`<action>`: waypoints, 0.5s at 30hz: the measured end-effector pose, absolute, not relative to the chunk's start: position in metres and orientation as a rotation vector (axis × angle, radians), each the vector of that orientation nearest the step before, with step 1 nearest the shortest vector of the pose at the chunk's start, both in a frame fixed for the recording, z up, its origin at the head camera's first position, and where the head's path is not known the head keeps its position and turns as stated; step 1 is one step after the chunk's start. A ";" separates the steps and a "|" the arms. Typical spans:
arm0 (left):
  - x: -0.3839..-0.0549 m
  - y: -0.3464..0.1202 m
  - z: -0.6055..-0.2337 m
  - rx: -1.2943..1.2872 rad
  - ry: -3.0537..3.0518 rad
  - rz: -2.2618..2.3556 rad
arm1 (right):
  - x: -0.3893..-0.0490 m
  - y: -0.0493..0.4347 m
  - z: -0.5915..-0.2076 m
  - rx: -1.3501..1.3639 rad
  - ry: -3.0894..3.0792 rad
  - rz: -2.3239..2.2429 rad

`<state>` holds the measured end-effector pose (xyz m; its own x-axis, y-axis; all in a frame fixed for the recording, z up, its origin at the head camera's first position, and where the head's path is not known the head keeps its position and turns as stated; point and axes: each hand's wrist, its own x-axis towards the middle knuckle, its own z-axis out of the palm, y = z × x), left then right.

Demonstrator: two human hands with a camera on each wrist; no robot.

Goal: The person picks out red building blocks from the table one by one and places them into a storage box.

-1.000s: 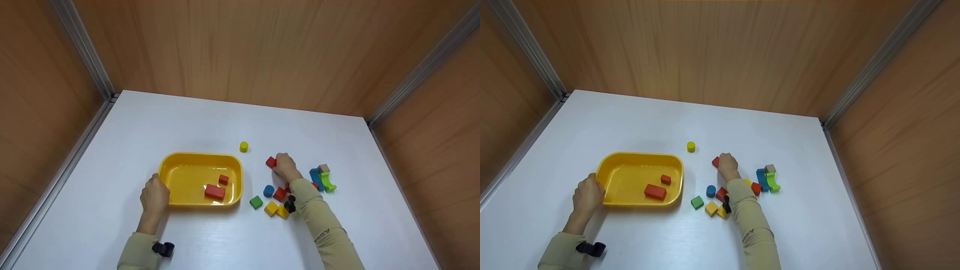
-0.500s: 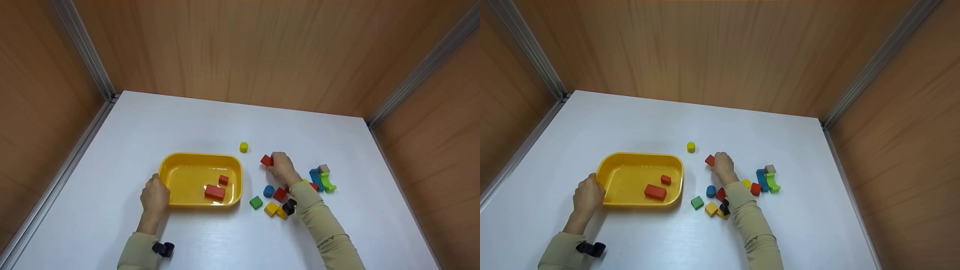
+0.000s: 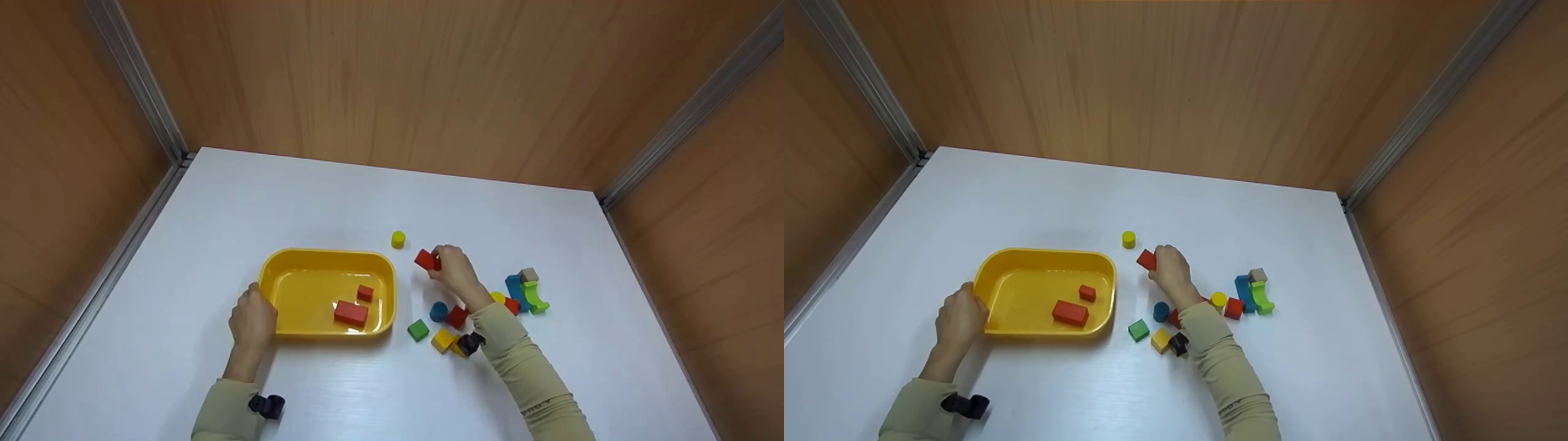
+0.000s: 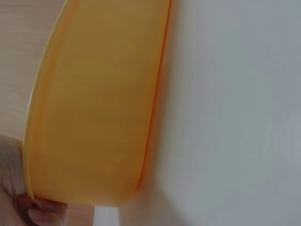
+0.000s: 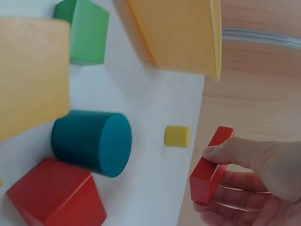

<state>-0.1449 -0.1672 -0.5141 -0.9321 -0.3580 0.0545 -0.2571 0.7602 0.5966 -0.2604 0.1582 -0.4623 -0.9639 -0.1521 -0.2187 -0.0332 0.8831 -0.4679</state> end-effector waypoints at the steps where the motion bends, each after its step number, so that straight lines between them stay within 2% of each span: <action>1: -0.145 -0.167 -0.514 0.490 -2.788 -0.910 | -0.259 0.157 -0.461 -0.153 2.810 -0.689; 15: -0.144 -0.166 -0.514 0.504 -2.799 -0.944 | -0.239 0.131 -0.444 -0.370 2.867 -0.665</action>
